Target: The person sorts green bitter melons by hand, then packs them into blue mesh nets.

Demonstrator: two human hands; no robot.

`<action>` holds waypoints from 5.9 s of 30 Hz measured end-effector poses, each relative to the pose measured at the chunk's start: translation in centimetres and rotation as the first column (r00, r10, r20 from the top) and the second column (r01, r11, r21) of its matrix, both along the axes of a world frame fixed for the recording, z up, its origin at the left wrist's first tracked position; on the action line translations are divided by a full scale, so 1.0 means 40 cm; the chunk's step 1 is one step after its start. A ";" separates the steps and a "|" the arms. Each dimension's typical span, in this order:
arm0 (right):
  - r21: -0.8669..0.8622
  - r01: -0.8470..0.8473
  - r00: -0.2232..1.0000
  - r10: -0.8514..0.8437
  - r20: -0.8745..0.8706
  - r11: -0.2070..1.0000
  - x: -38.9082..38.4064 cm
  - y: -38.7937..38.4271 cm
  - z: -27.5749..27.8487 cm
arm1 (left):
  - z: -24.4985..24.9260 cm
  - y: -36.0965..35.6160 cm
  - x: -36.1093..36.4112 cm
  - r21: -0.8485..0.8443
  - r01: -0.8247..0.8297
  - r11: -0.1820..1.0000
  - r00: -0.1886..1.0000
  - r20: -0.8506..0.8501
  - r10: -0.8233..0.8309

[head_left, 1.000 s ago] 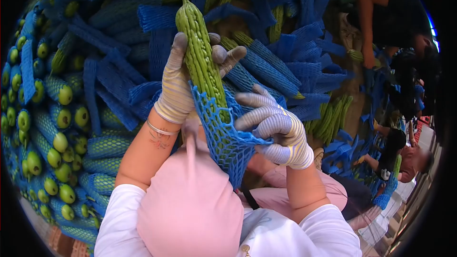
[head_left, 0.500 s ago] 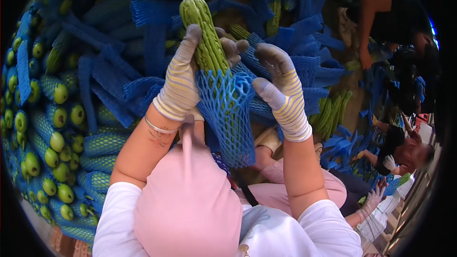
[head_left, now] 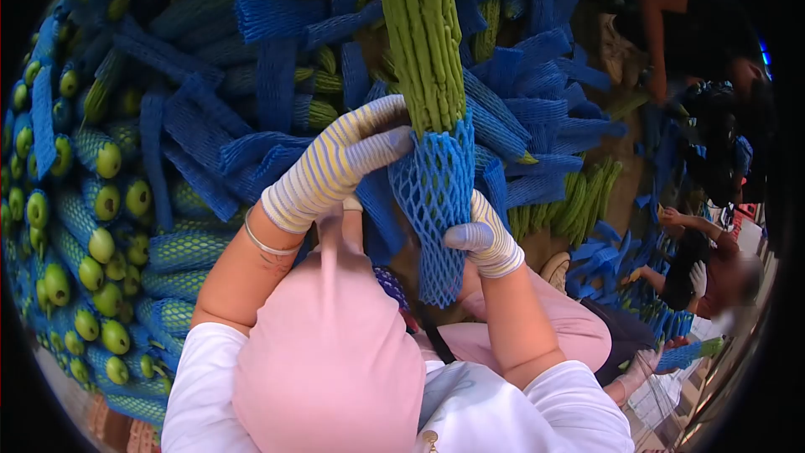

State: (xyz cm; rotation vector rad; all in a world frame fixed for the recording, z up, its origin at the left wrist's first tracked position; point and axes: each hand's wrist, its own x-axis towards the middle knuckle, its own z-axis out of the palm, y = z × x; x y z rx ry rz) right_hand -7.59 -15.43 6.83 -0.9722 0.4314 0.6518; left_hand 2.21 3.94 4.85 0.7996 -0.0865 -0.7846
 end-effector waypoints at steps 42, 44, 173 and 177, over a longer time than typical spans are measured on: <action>-0.919 0.159 0.747 0.564 0.351 0.362 0.086 -0.035 -0.004 | -0.109 0.003 0.018 -0.099 -0.377 0.921 0.905 -0.252 0.343; -0.955 0.229 0.727 0.620 0.295 0.186 0.124 -0.099 -0.016 | -0.154 0.020 0.005 0.320 -0.299 0.899 0.920 0.347 0.182; -0.180 0.261 0.963 -0.243 0.112 0.948 0.594 -0.328 -0.261 | -0.227 -0.178 0.147 0.228 -0.124 0.966 0.984 0.151 0.091; 0.209 0.273 0.933 -0.311 0.179 0.939 0.505 -0.210 -0.140 | -0.197 -0.177 0.121 0.269 -0.124 0.955 0.980 0.186 0.075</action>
